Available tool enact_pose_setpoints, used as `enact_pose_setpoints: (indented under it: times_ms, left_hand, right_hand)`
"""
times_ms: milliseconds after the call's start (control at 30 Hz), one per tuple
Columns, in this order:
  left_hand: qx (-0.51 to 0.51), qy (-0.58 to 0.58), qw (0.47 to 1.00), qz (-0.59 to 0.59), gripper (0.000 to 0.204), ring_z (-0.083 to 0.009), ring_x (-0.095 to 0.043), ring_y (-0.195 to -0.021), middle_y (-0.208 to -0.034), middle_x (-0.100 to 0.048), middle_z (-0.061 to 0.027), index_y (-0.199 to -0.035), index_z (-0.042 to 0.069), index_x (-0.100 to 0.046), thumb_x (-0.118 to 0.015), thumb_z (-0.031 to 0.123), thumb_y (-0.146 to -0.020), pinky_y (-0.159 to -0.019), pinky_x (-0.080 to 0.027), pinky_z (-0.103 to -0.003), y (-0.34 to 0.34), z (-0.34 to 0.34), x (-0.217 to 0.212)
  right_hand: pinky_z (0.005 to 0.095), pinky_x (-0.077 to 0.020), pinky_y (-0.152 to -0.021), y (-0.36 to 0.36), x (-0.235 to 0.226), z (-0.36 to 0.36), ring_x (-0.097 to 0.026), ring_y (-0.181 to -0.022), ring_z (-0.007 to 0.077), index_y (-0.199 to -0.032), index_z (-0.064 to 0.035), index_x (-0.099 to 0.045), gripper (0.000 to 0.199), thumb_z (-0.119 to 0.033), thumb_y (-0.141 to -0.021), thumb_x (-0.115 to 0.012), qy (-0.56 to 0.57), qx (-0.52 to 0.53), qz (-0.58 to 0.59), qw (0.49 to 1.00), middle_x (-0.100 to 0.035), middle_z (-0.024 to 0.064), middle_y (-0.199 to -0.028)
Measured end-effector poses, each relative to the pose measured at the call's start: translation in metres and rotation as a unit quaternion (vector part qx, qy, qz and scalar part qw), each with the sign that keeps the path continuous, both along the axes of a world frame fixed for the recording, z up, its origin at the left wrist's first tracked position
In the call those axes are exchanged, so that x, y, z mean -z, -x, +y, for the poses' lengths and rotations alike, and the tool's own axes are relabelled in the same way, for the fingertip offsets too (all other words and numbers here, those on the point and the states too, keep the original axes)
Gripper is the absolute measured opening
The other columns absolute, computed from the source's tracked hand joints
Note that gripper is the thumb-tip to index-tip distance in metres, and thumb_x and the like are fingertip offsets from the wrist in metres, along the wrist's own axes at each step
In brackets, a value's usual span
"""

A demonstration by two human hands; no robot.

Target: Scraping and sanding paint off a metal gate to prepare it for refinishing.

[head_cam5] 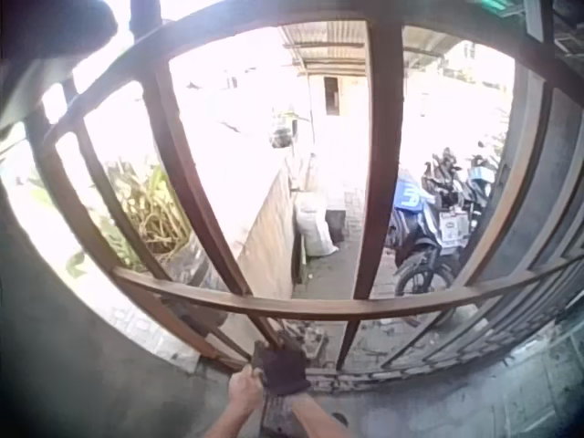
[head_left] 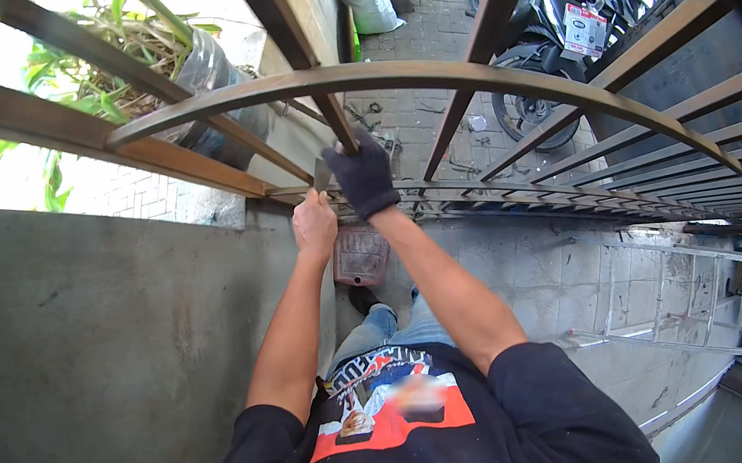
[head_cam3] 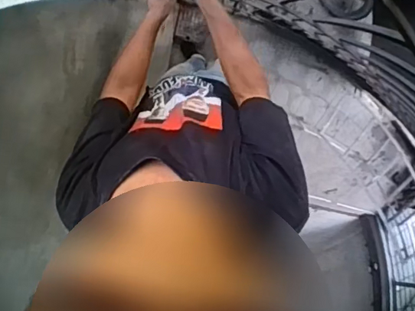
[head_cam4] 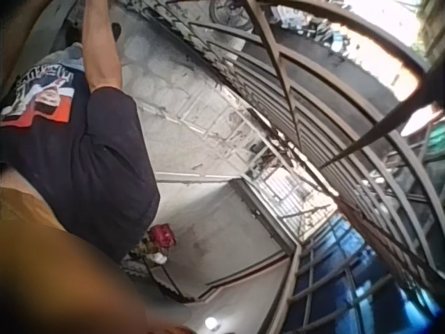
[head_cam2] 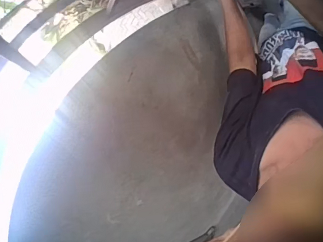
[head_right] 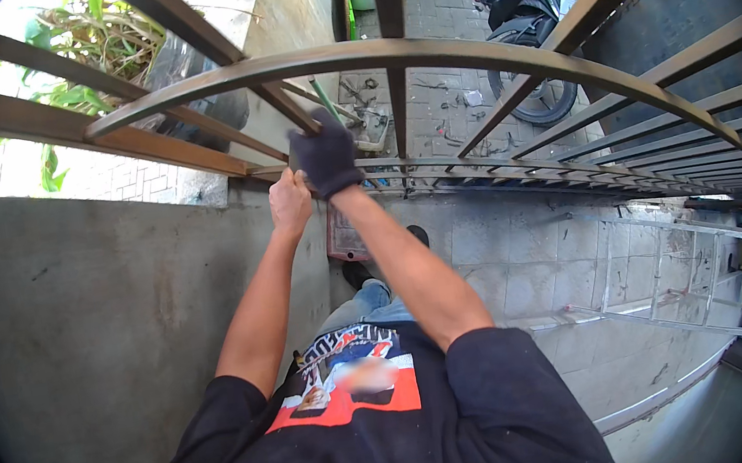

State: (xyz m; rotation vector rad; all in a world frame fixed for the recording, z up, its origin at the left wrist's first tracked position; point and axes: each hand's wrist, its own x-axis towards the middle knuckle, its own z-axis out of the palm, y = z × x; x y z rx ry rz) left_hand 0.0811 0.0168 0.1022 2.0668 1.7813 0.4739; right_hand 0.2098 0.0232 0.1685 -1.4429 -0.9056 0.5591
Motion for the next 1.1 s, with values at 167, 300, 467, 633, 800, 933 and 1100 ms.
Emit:
enact_pose_setpoints:
  times_ms: [167,300,467,633,800,933,1100]
  left_hand:
    - [0.111,-0.168,0.971,-0.132,0.025,-0.0471,-0.059,-0.075,-0.075,-0.06,-0.0287,-0.083,-0.001,-0.055,-0.051,0.022,-0.092,-0.065,-0.045,-0.054,-0.007,-0.007,-0.016]
    - [0.046,-0.024,0.998,-0.044,0.024,-0.0471,-0.059,-0.075,-0.075,-0.06,-0.0286,-0.083,-0.001,-0.055,-0.05,0.02,-0.093,-0.065,-0.045,-0.054,-0.015,0.005,0.006]
    - [0.169,-0.11,0.963,-0.18,0.033,-0.0463,-0.06,-0.081,-0.077,-0.062,-0.0271,-0.102,0.002,-0.063,-0.063,0.028,-0.083,-0.067,-0.049,-0.047,0.019,-0.003,0.02]
    - [0.145,-0.113,0.969,-0.163,0.042,-0.0459,-0.061,-0.085,-0.081,-0.063,-0.0272,-0.108,-0.001,-0.06,-0.068,0.027,-0.077,-0.072,-0.05,-0.046,0.016,0.004,0.025]
    - [0.072,-0.011,0.997,-0.034,0.032,-0.0464,-0.06,-0.084,-0.082,-0.062,-0.0288,-0.098,0.001,-0.06,-0.066,0.028,-0.08,-0.07,-0.048,-0.051,0.007,0.026,0.031]
    - [0.158,-0.123,0.973,-0.115,0.018,-0.0466,-0.06,-0.078,-0.079,-0.062,-0.0269,-0.089,0.001,-0.059,-0.056,0.018,-0.086,-0.069,-0.047,-0.053,0.023,0.0,0.007]
    - [0.091,-0.032,0.995,-0.037,0.021,-0.0456,-0.06,-0.076,-0.077,-0.062,-0.0259,-0.087,0.002,-0.058,-0.053,0.022,-0.09,-0.067,-0.047,-0.053,-0.002,0.015,0.015]
  right_hand:
    - [0.0422,-0.0459,-0.06,0.007,-0.081,0.009,-0.059,-0.067,0.0361,-0.083,-0.006,-0.054,0.021,-0.016,-0.075,-0.07,-0.111,0.11,-0.017,0.988,-0.056,0.0145,-0.068]
    - [0.0459,-0.0461,-0.066,0.001,0.036,-0.004,-0.058,-0.074,0.0396,-0.084,-0.0054,-0.053,0.01,-0.008,-0.079,-0.062,-0.011,0.147,-0.007,0.989,-0.058,0.0166,-0.075]
    - [0.0442,-0.0453,-0.074,0.015,-0.072,0.001,-0.057,-0.086,0.0413,-0.1,-0.0019,-0.052,0.029,-0.012,-0.079,-0.068,-0.122,0.124,-0.019,0.984,-0.059,0.0201,-0.088]
    - [0.0446,-0.0429,-0.08,0.019,-0.053,0.006,-0.054,-0.092,0.0392,-0.106,-0.0038,-0.052,0.027,-0.01,-0.083,-0.063,-0.154,0.221,-0.137,0.953,-0.057,0.019,-0.096]
    - [0.0427,-0.0455,-0.075,0.012,0.031,-0.002,-0.056,-0.084,0.0387,-0.1,-0.0036,-0.051,0.024,-0.009,-0.081,-0.065,-0.039,0.128,-0.126,0.983,-0.056,0.0182,-0.088]
    - [0.0447,-0.0462,-0.068,0.016,-0.134,0.005,-0.058,-0.077,0.0387,-0.097,-0.0026,-0.051,0.028,-0.015,-0.079,-0.069,-0.203,0.095,-0.047,0.973,-0.059,0.0187,-0.082]
    - [0.0442,-0.0486,-0.063,0.004,-0.01,0.005,-0.06,-0.076,0.0403,-0.089,-0.0061,-0.055,0.026,-0.018,-0.075,-0.073,-0.022,0.132,-0.005,0.991,-0.06,0.0181,-0.079]
